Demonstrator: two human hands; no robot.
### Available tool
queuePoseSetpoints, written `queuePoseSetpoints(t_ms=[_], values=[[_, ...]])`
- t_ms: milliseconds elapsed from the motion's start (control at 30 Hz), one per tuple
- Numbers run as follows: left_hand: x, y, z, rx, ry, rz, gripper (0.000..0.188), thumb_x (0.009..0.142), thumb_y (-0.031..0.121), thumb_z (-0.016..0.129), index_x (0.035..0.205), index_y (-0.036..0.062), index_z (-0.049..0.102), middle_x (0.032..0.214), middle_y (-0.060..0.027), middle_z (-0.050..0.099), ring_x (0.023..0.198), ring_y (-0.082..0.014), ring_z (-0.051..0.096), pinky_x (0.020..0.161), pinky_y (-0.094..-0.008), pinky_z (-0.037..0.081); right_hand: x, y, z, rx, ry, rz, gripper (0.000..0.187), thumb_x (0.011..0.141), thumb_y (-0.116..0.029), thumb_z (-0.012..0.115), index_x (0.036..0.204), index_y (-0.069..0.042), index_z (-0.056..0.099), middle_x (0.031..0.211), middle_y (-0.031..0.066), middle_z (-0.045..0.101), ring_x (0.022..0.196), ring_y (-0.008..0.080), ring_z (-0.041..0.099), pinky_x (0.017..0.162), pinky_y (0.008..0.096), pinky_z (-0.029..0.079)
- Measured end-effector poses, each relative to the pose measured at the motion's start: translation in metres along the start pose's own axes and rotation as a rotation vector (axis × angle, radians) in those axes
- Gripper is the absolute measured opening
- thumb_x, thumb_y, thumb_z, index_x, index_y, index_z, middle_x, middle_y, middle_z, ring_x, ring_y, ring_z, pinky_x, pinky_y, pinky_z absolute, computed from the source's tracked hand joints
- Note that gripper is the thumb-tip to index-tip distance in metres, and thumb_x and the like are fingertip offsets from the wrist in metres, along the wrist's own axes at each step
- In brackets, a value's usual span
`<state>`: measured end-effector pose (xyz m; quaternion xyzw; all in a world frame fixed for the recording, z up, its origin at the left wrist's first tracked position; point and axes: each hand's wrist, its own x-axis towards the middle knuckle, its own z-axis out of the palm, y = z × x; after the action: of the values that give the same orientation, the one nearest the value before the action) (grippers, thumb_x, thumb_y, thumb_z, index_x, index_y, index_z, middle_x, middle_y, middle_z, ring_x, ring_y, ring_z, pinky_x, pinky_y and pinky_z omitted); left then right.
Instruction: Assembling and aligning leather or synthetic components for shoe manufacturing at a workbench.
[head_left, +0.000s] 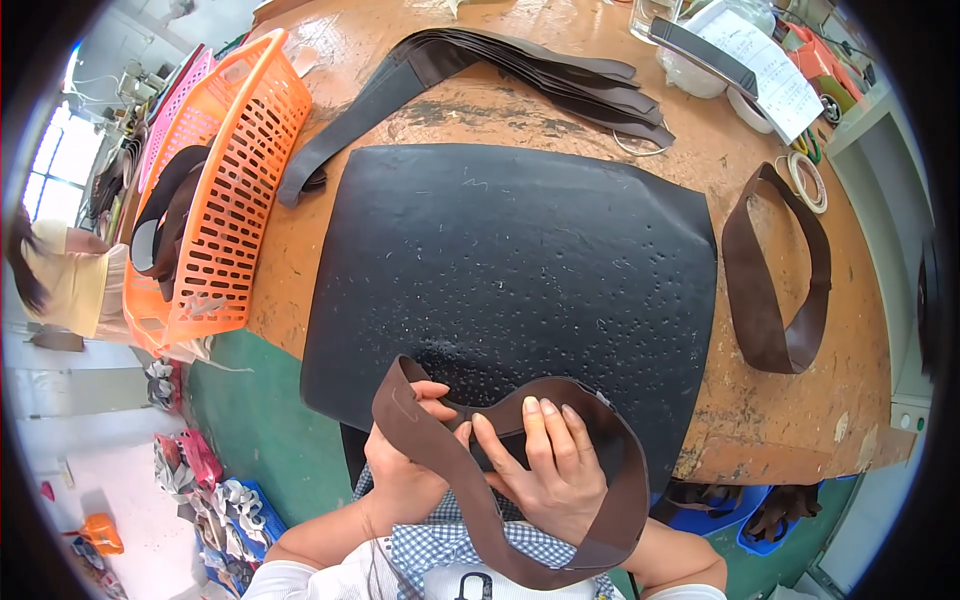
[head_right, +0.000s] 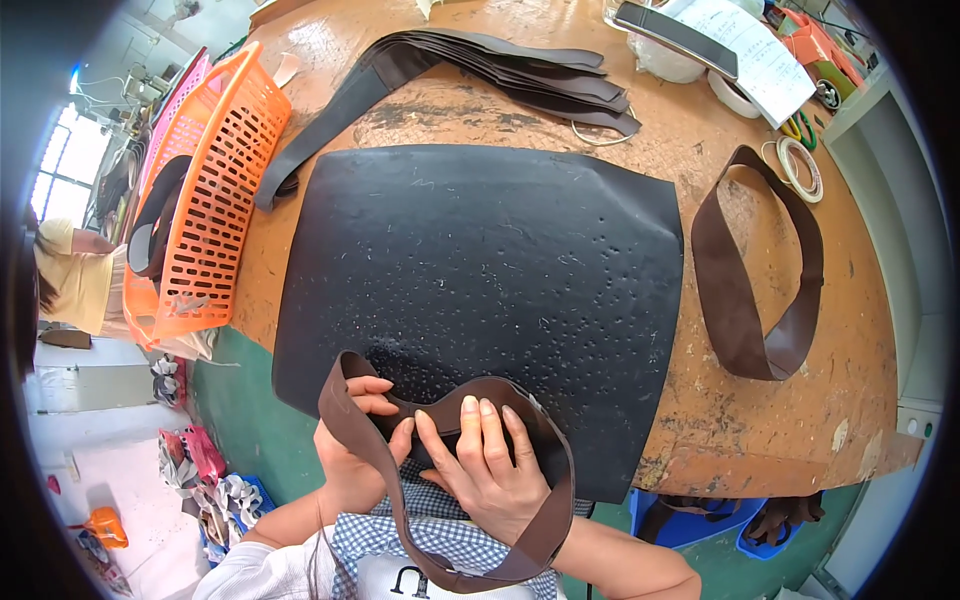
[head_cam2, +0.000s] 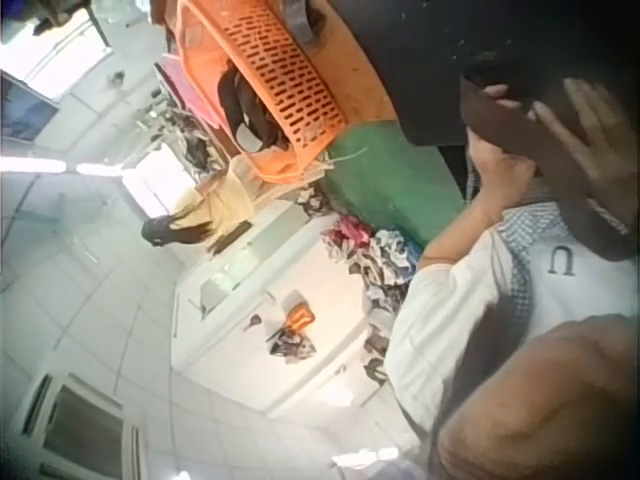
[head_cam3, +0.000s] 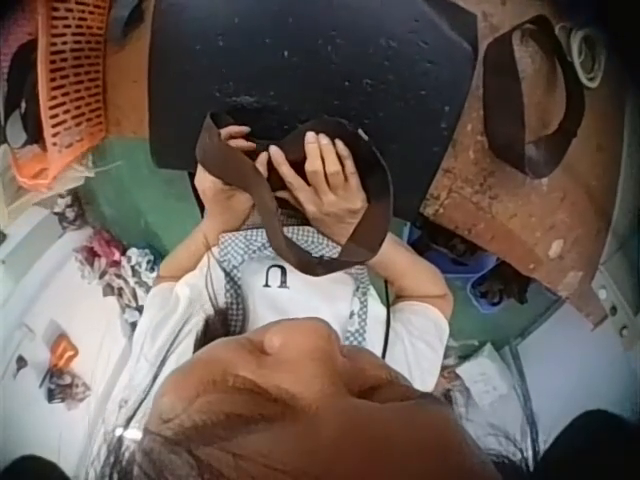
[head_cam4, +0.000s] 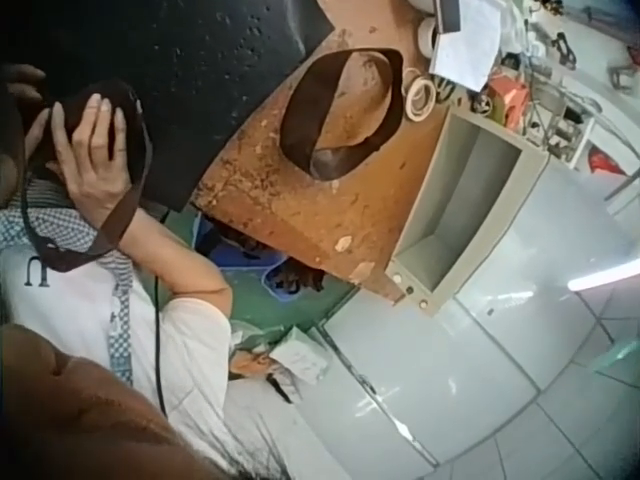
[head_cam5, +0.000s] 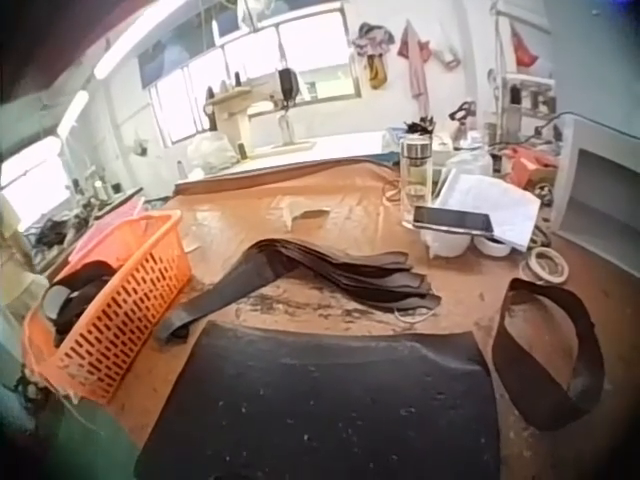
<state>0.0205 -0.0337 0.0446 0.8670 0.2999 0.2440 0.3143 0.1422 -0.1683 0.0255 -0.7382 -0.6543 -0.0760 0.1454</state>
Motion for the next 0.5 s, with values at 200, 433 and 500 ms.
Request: queuePoseSetpoints(t_ms=[200,433,500], values=[[0.003,-0.002,-0.01,-0.092,-0.034,-0.1,0.025,0.073,-0.002,0.077,0.094,-0.0002,0.064,0.098,-0.0127,0.067,0.099,-0.0282,0.067,0.085,-0.0383,0.053,0.009,-0.004,-0.011,-0.03,-0.054,-0.022,0.047,0.091,-0.038,0.054,0.128,-0.01,0.062,0.122,0.0209,0.056,0.118,0.0312,0.053,0.1,0.0499,0.046],[0.016,-0.005,-0.034,-0.099,-0.125,0.145,0.056,0.086,-0.002,0.066,0.137,-0.0014,0.045,0.136,-0.0193,0.054,0.127,-0.0286,0.054,0.101,-0.0361,0.047,0.02,0.004,-0.003,0.094,-0.096,-0.267,0.048,0.084,-0.021,0.052,0.123,0.006,0.057,0.137,0.0222,0.05,0.131,0.0327,0.047,0.108,0.0474,0.039],[0.022,-0.008,-0.037,-0.641,-0.031,-0.272,0.054,0.095,0.006,0.058,0.143,-0.0018,0.036,0.14,-0.0187,0.05,0.127,-0.0285,0.053,0.104,-0.0349,0.045,0.011,0.006,0.001,0.022,-0.074,-0.26,0.057,0.084,-0.027,0.061,0.129,0.007,0.052,0.138,0.0225,0.049,0.132,0.0332,0.047,0.109,0.0453,0.038]])
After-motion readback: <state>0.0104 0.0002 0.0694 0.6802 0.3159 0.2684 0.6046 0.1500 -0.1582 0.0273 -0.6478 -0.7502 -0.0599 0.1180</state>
